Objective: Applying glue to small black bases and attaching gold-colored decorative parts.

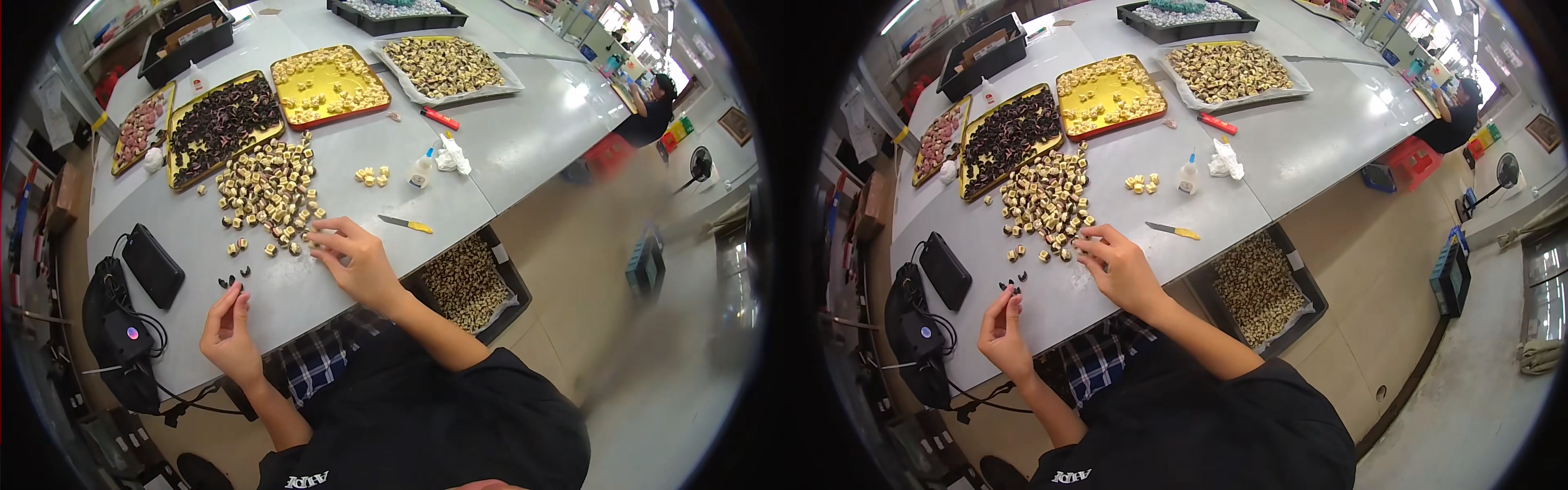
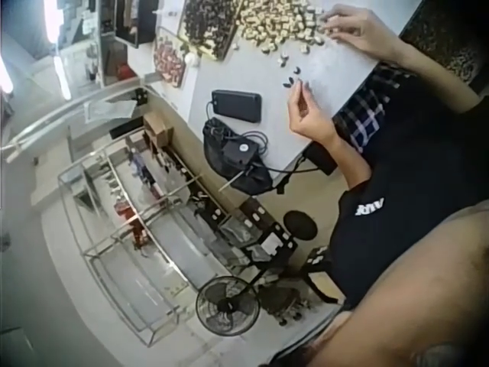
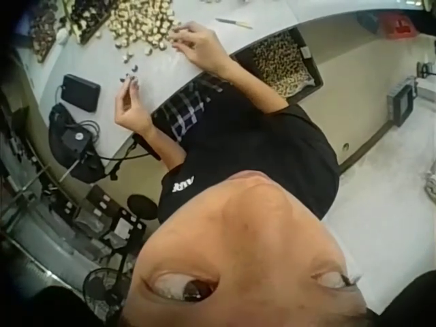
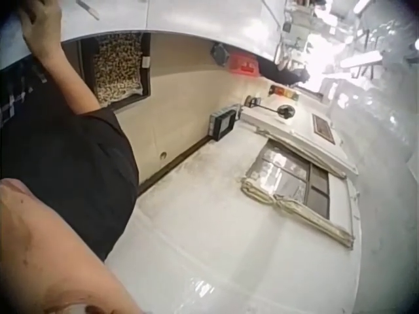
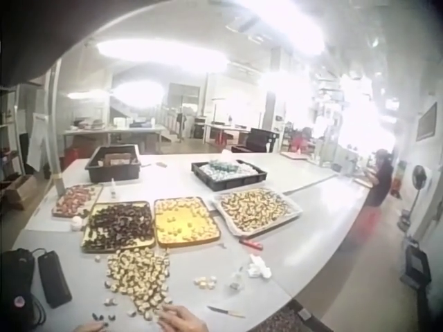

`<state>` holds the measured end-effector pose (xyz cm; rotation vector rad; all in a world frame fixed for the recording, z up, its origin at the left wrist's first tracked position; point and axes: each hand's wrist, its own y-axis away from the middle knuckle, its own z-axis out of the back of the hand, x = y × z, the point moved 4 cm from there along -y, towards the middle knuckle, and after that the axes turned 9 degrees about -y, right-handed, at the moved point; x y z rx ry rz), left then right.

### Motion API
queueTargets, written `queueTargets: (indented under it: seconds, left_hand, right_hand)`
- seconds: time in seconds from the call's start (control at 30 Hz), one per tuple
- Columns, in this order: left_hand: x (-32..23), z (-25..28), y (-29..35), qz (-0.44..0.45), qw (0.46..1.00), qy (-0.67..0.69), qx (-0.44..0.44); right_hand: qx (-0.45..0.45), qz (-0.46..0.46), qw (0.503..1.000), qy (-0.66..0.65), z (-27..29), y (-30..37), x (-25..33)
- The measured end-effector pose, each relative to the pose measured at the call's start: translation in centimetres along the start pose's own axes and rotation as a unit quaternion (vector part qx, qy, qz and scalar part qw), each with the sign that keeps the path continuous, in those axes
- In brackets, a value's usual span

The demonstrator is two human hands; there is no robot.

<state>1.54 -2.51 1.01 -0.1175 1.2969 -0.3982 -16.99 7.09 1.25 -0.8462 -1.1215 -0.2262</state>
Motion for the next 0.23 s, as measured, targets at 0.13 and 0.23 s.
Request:
queueTargets:
  seconds: [0.13, 0.23]
  left_hand:
    - [0.4, -0.5, 0.3, -0.017, 0.996, 0.079, 0.050]
    - [0.4, -0.8, 0.9, -0.014, 0.992, 0.104, 0.063]
  right_hand:
    - [-0.040, -0.002, 0.999, -0.013, 0.7, 0.0, 0.7]
    - [-0.160, 0.067, 0.983, 0.052, 2.5, 0.3, 1.1]
